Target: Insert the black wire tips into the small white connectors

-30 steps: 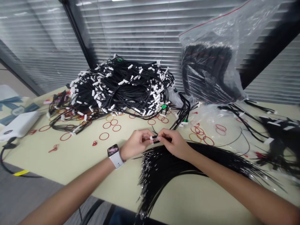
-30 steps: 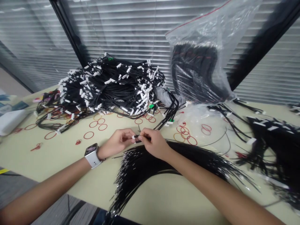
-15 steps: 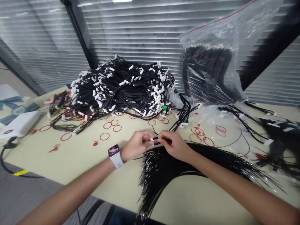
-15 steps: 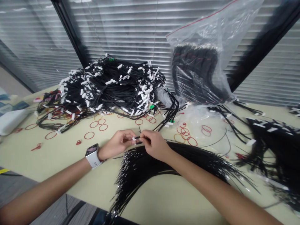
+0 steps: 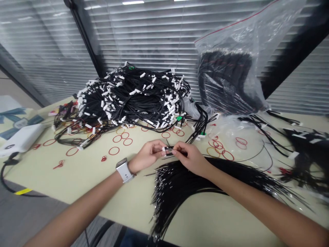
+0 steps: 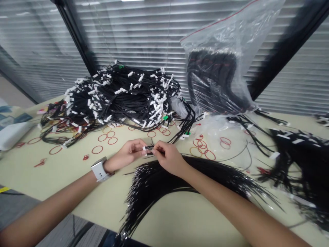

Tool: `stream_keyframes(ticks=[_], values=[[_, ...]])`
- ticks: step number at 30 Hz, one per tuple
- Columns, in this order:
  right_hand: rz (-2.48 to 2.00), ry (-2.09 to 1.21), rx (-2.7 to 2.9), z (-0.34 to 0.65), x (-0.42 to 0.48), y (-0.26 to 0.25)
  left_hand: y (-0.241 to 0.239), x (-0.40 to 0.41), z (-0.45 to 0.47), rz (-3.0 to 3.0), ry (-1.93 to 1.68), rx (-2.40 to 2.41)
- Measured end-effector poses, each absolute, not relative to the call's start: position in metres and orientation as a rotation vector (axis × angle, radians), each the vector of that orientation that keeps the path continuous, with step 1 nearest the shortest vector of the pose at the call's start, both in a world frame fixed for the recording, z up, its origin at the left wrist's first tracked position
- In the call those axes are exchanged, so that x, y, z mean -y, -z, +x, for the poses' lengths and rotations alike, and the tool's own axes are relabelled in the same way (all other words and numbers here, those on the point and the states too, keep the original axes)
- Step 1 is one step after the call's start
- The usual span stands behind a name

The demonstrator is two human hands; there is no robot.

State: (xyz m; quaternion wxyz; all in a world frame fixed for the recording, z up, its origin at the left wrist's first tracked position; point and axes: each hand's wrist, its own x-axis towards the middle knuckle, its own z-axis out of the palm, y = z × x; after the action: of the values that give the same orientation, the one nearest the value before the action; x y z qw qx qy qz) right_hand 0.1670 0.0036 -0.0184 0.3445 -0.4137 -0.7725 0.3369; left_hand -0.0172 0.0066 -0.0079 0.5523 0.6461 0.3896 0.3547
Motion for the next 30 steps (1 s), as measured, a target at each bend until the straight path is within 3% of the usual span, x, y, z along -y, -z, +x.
stream_keyframes(ticks=[6,13,30], values=[[-1.023,-0.804,1.930,0.1676,-0.0041,0.0208,0.0075,-0.0102,-0.0208,1.466,-0.854,-0.935],[-0.859,-0.143,1.934,0.1683,0.0034,0.0210,0.0037,-0.0089,-0.0182,1.449,-0.851,-0.975],[-0.805,-0.184,2.088,0.1660,0.0006,0.0289,0.0042,-0.0065,-0.0194,1.470,-0.757,-0.868]])
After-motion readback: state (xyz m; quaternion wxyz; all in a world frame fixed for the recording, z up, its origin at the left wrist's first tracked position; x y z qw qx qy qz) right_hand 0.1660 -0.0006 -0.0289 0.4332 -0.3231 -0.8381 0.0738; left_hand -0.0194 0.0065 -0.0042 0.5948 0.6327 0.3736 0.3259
